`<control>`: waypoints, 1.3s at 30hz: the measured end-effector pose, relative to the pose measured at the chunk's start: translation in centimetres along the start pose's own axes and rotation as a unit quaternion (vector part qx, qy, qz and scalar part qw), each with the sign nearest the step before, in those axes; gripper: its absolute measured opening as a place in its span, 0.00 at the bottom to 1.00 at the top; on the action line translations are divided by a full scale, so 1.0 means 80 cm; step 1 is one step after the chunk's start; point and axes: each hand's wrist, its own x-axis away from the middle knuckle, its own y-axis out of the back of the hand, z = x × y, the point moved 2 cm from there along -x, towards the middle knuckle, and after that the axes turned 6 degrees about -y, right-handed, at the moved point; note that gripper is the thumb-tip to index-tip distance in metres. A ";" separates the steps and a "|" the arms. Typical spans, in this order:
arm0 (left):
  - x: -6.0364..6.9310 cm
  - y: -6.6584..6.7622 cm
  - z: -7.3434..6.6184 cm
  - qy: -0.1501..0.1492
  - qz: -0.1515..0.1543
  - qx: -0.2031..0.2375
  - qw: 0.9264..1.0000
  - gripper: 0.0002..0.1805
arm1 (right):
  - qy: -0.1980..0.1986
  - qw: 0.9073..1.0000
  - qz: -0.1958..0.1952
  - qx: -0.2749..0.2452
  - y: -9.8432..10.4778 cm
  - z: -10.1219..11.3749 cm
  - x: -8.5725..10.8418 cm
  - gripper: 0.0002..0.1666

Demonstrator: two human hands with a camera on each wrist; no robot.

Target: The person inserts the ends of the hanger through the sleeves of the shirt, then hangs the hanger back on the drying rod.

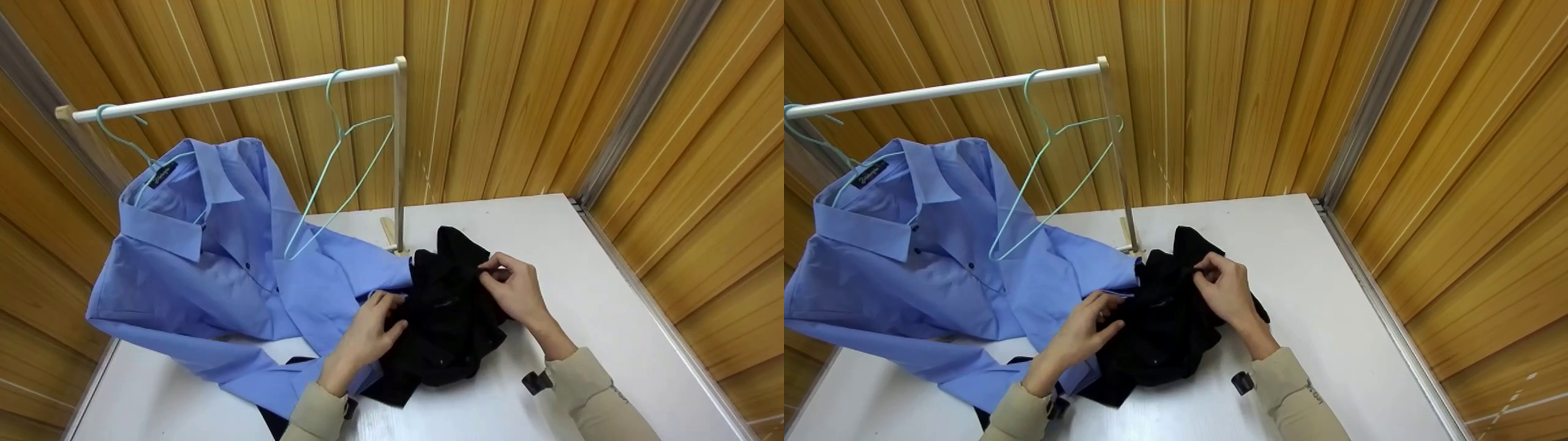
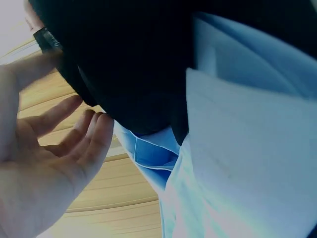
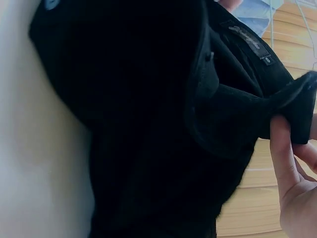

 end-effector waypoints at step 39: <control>0.001 0.055 -0.001 0.093 -0.236 -0.027 0.967 0.06 | 0.023 0.977 0.168 0.129 0.001 -0.012 0.012 0.06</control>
